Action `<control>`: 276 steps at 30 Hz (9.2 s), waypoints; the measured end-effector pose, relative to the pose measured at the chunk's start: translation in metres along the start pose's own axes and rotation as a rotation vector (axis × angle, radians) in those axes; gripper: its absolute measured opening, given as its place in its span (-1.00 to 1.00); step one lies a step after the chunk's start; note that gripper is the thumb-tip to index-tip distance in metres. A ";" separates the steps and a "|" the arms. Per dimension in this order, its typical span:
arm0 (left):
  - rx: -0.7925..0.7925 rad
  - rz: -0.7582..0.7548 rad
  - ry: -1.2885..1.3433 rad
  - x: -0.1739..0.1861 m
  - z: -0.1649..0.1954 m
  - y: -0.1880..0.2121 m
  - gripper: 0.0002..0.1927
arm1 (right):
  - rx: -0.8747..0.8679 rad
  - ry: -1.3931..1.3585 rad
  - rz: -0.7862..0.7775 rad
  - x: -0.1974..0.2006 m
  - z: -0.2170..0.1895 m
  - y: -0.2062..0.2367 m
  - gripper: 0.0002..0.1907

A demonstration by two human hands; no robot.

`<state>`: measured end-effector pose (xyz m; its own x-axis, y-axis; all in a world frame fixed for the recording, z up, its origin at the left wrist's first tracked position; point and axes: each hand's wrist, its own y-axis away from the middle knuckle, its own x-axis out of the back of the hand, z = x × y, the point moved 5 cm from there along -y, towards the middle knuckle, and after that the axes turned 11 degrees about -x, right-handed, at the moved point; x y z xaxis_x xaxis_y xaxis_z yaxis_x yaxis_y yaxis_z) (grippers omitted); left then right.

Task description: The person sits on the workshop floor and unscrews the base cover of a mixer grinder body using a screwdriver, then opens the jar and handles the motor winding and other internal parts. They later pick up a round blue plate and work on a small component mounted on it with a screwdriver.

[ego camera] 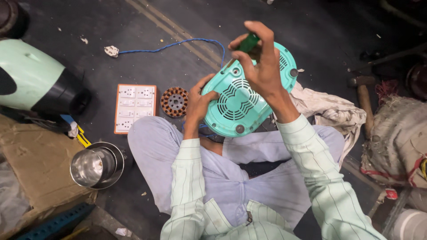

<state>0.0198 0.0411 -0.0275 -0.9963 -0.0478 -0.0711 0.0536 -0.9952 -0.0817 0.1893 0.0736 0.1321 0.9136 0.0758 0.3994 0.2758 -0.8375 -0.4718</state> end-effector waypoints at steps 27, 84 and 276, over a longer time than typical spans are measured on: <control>-0.036 0.031 0.010 -0.002 -0.004 -0.014 -0.30 | -0.028 -0.003 -0.032 -0.016 0.001 -0.022 -0.35; -0.049 0.039 0.163 0.011 -0.034 -0.026 -0.49 | -0.056 -0.119 -0.326 -0.026 -0.082 0.068 -0.30; 0.078 -0.079 0.376 0.018 0.013 0.037 -0.35 | -0.119 0.630 -0.125 -0.059 -0.053 0.117 -0.41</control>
<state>0.0030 0.0021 -0.0187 -0.9022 0.0492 -0.4286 -0.0420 -0.9988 -0.0264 0.1515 -0.0579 0.0952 0.5168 -0.1248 0.8470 0.3006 -0.8999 -0.3159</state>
